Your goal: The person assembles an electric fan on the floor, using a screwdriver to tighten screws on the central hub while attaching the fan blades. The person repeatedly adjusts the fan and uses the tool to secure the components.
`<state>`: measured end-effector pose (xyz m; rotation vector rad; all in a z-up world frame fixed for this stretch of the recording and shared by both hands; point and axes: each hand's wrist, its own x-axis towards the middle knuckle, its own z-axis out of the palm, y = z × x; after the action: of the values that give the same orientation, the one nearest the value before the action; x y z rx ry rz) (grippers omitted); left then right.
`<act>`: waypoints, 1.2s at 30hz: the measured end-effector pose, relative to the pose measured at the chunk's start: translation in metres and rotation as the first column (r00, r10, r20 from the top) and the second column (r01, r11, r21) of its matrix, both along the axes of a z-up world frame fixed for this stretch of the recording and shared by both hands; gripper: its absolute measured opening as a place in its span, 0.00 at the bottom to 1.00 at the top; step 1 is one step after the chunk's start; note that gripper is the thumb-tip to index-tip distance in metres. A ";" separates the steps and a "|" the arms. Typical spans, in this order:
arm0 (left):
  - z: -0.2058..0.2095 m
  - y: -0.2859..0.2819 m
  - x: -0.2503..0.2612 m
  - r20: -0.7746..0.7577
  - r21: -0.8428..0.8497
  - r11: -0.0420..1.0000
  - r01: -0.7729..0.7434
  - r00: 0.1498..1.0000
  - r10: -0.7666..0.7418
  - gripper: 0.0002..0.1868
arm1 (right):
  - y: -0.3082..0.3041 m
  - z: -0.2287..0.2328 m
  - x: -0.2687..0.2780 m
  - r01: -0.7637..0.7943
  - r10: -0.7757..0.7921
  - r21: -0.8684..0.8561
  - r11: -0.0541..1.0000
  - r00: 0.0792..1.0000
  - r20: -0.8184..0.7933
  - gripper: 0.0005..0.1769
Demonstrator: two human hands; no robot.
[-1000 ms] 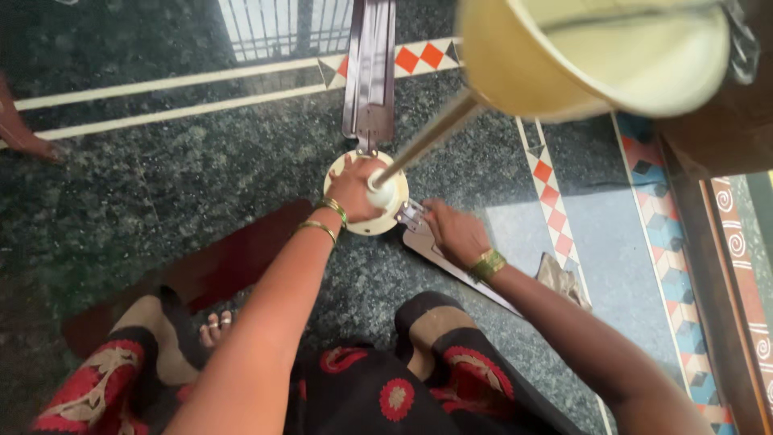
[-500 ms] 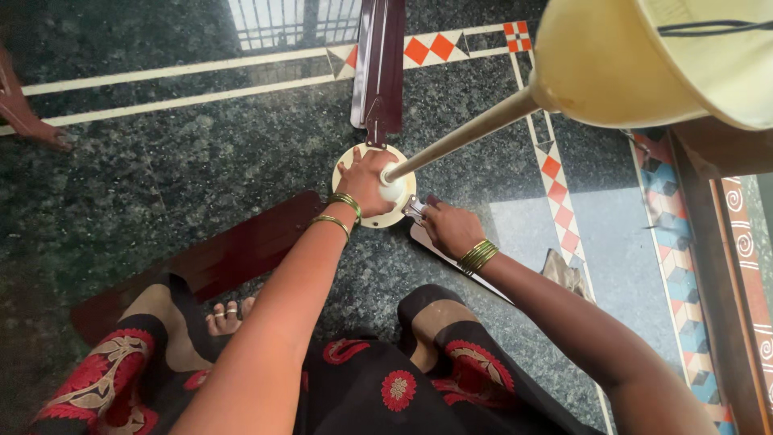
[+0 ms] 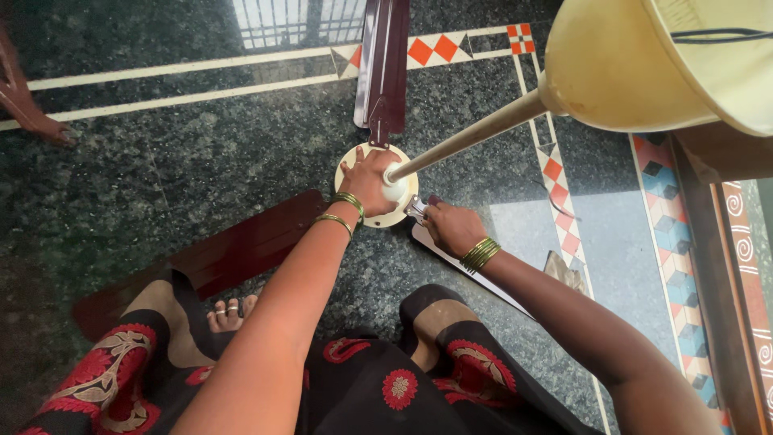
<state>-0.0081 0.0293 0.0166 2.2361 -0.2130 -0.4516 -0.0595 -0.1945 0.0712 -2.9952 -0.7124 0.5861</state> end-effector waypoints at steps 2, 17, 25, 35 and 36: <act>0.001 0.001 0.000 -0.005 0.000 1.000 0.000 1.000 0.000 0.43 | 0.001 0.000 0.002 0.002 -0.002 -0.017 1.000 1.000 -0.006 0.11; 0.005 0.002 0.000 -0.017 0.019 0.999 0.030 0.999 -0.030 0.44 | 0.008 0.011 0.002 -0.041 0.040 -0.054 0.998 0.999 -0.025 0.10; 0.006 0.002 0.000 -0.018 -0.001 1.000 0.015 1.000 -0.015 0.44 | 0.002 -0.005 0.006 -0.193 0.198 -0.060 0.979 0.976 0.088 0.07; 0.007 -0.008 -0.006 0.011 0.065 0.998 0.008 1.000 -0.009 0.42 | 0.001 -0.025 0.006 -0.350 0.348 -0.239 0.906 0.936 -0.053 0.12; 0.007 -0.012 -0.008 0.021 0.074 0.997 -0.003 1.000 0.001 0.42 | 0.003 -0.024 0.005 -0.287 0.283 -0.232 0.929 0.958 -0.049 0.12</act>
<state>-0.0156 0.0177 0.0240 2.3143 -0.2077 -0.4420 -0.0550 -0.1917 0.0468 -3.1177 -1.1700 0.7530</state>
